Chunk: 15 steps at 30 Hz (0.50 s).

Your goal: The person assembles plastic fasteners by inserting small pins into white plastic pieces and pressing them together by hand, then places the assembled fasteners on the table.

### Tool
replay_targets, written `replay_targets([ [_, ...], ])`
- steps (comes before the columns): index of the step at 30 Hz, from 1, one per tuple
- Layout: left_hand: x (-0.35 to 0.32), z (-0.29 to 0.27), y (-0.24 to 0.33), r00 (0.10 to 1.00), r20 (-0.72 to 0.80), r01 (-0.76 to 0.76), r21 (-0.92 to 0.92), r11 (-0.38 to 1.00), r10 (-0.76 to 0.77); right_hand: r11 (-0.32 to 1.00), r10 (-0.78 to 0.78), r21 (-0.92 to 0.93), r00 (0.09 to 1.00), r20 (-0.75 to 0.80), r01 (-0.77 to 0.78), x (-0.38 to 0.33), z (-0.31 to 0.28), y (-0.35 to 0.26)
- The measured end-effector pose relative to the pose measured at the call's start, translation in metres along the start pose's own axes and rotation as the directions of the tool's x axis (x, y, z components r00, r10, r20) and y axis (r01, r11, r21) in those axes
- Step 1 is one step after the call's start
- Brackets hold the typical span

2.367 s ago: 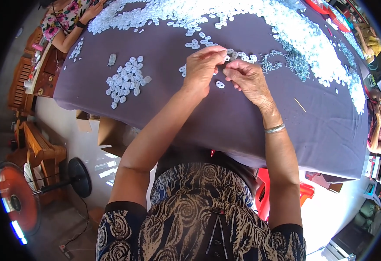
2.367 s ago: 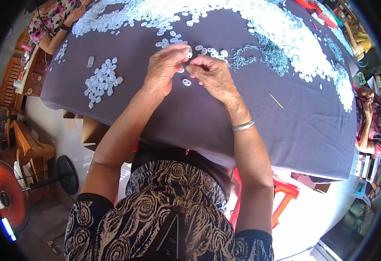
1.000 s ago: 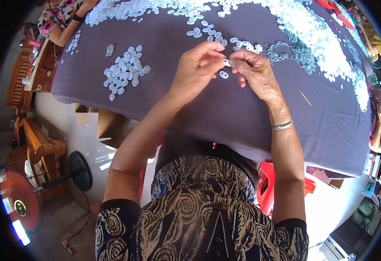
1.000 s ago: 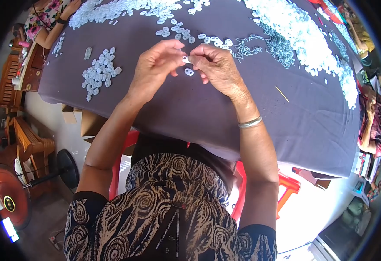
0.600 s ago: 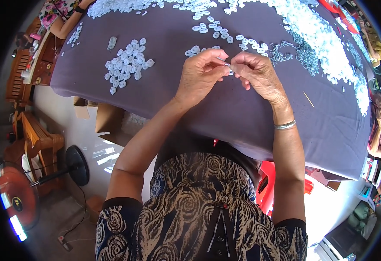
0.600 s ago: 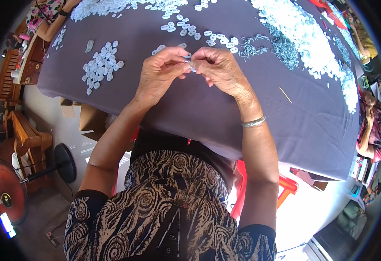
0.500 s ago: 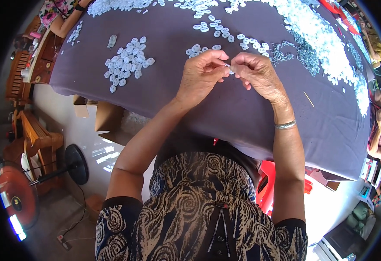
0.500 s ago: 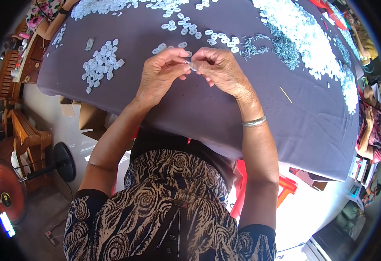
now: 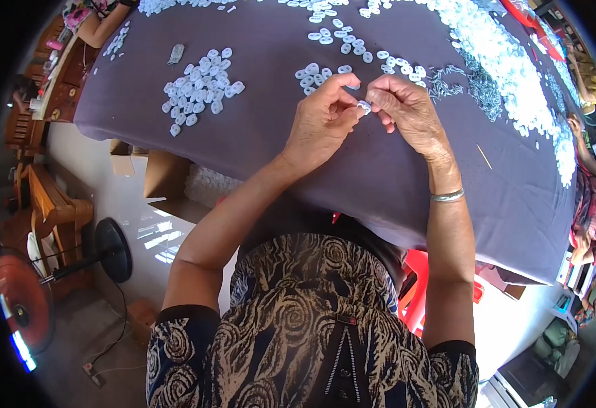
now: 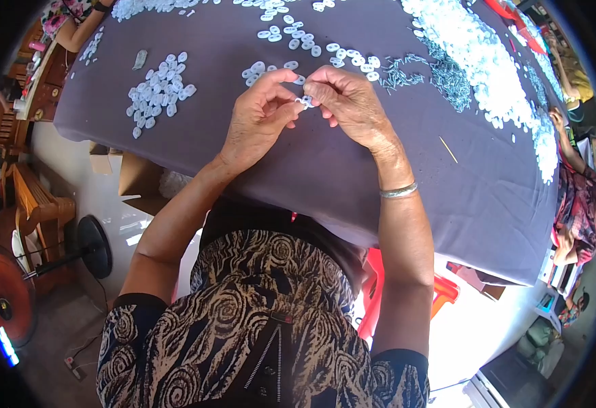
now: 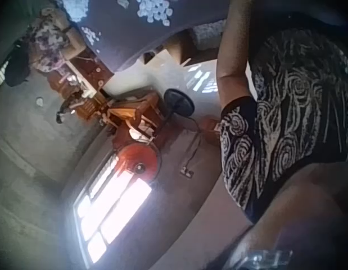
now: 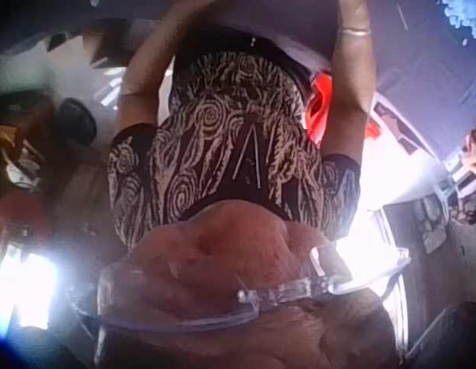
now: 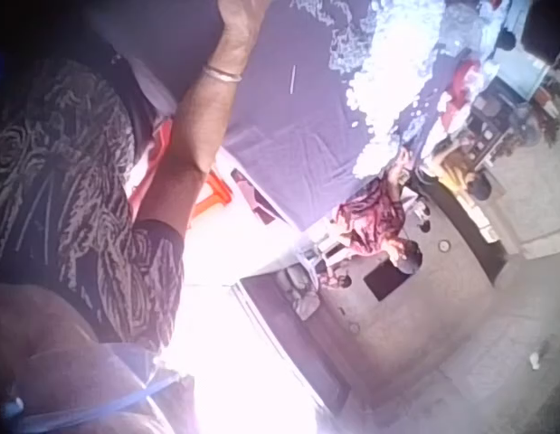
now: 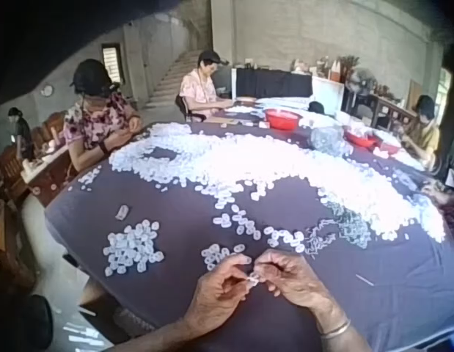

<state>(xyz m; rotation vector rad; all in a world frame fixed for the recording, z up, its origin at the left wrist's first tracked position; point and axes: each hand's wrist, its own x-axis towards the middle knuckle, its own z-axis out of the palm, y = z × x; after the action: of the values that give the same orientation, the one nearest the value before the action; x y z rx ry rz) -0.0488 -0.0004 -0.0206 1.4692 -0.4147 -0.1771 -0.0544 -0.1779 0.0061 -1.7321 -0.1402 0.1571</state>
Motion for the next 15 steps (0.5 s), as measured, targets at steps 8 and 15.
replay_targets([
  [8, 0.0003, 0.001, -0.007, 0.999, -0.017, -0.032, 0.04, 0.999, 0.032, 0.999, 0.019, -0.037, 1.0, 0.016, -0.019, 0.0013, 0.003, 0.0021],
  [15, 0.0003, 0.0023, -0.0045, 1.0, -0.023, -0.019, 0.031, 0.999, 0.019, 0.999, 0.004, -0.039, 1.0, -0.01, -0.004, 0.0002, 0.0048, 0.0017],
])
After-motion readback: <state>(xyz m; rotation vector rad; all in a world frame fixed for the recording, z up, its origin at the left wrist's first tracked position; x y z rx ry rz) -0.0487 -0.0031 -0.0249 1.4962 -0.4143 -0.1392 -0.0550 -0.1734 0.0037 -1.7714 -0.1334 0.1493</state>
